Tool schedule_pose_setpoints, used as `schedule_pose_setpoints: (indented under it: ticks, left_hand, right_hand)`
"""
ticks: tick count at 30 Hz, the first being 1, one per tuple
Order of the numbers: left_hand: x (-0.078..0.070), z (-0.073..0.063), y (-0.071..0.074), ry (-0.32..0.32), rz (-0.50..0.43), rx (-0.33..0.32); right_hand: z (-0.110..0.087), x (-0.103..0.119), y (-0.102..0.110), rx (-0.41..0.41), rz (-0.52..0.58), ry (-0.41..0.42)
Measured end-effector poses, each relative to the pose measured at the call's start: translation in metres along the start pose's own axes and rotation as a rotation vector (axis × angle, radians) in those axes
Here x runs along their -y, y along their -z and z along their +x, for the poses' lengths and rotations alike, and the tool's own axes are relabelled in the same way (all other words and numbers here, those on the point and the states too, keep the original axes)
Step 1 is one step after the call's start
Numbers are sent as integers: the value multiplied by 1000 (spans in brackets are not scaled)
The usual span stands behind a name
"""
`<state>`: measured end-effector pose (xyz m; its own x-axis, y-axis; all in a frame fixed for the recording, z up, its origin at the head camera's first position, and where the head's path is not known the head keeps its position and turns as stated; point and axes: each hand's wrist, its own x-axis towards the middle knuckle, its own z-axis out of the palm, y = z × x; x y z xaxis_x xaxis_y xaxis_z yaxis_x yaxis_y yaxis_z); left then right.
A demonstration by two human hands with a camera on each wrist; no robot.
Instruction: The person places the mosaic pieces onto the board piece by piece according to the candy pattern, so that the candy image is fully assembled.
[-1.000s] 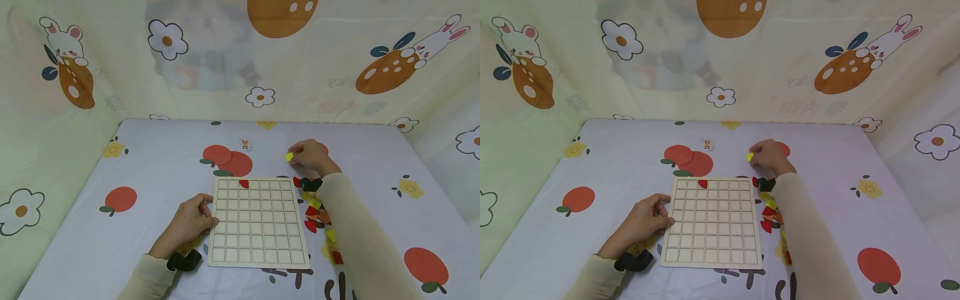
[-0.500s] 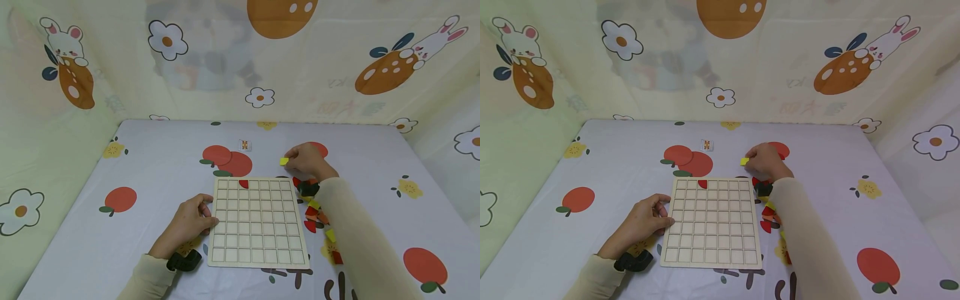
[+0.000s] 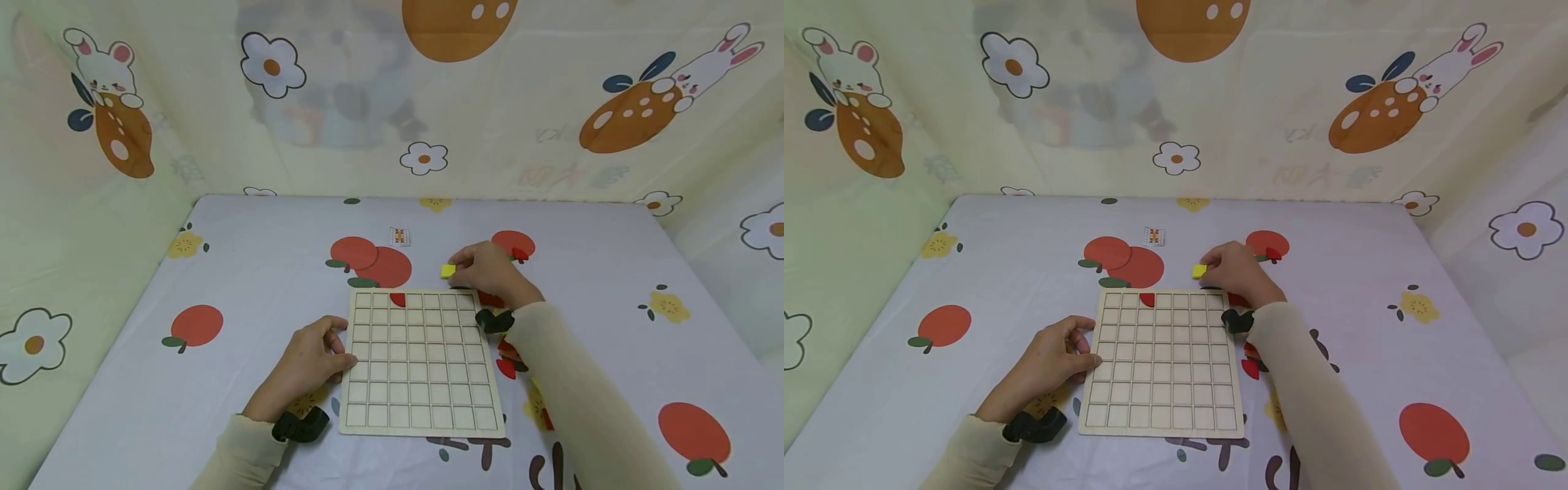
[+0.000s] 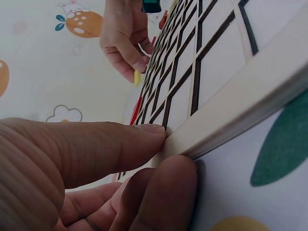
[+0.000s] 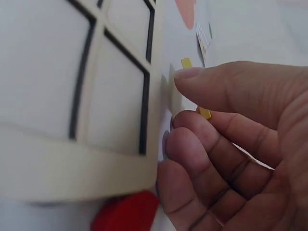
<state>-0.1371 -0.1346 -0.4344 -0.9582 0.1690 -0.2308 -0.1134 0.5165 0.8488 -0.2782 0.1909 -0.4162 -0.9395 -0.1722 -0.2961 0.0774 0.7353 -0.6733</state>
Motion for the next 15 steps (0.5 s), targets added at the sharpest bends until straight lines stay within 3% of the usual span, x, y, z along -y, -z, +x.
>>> schedule_pose_setpoints:
  ticks: [15]
  left_hand:
    - [0,1,-1,2,-3,-5]
  right_hand:
    - [-11,10,-19,0,2,120]
